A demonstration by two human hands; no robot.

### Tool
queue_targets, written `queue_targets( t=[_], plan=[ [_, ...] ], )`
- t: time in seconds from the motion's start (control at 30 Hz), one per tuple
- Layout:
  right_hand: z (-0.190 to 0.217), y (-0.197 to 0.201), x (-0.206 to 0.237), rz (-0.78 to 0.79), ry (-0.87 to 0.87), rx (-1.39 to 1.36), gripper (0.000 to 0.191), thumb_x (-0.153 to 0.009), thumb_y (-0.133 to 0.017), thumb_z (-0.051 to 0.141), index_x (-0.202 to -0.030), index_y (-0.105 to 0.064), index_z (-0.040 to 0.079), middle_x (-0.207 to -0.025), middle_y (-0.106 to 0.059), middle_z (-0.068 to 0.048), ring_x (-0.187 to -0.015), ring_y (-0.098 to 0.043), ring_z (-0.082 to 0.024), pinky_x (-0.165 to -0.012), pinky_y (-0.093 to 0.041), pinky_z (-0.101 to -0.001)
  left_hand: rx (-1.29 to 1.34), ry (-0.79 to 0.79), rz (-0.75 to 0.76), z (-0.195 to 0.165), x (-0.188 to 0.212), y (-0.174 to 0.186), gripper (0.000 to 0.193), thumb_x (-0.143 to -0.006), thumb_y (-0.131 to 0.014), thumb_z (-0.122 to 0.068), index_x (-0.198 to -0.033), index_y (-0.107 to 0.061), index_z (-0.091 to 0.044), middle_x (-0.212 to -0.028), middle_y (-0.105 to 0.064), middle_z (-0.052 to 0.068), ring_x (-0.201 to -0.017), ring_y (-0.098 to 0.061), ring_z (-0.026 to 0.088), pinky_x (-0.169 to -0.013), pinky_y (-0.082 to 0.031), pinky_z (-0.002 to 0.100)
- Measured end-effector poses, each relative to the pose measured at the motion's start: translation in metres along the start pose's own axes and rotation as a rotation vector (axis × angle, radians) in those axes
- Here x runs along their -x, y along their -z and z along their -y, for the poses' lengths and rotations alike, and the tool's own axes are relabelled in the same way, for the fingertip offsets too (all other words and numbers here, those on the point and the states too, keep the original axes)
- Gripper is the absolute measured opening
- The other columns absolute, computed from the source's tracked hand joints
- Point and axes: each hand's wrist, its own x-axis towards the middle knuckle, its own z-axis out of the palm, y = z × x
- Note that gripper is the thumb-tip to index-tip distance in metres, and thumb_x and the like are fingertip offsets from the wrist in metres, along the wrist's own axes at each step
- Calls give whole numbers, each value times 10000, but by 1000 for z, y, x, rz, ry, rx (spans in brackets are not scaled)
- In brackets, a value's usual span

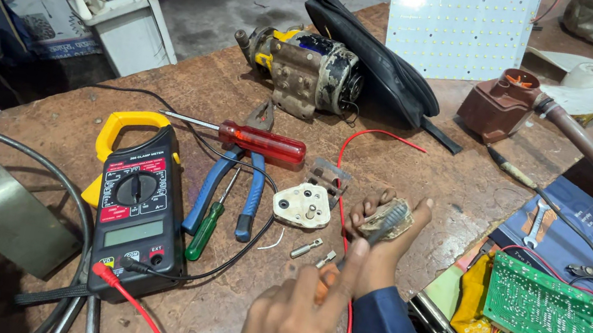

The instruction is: The person uses a screwdriver to unscrew and open a white plastic switch housing on a workbench, removing small screws and internal metal parts and setting them on the bench. They handle the housing parts, reposition them, and later use a small brush on the housing while a multimeter with red test lead sits nearby.

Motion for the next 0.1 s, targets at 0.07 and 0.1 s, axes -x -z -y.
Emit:
queue_targets(
  t=[0.07, 0.1],
  plan=[
    [-1, 11, -9, 53, -11, -26, 673, -917, -327, 795, -857, -516, 153, -650, -497, -62, -479, -461, -229, -394, -311, -334, -40, -55, 33, 0, -2, 1, 630, -901, -636, -13, -1518, -524, -68, -774, -551, 90, -538, -627, 206, -462, -534, 370],
    [-3, 17, -13, 77, -8, -54, 675, -941, -328, 796, -877, -516, 151, -663, -499, -58, -507, -472, -226, -401, -312, -335, -63, -81, 49, 1, -3, 1, 631, -901, -641, -23, -1519, -518, -52, -775, -553, 96, -533, -623, 211, -450, -529, 368]
  ],
)
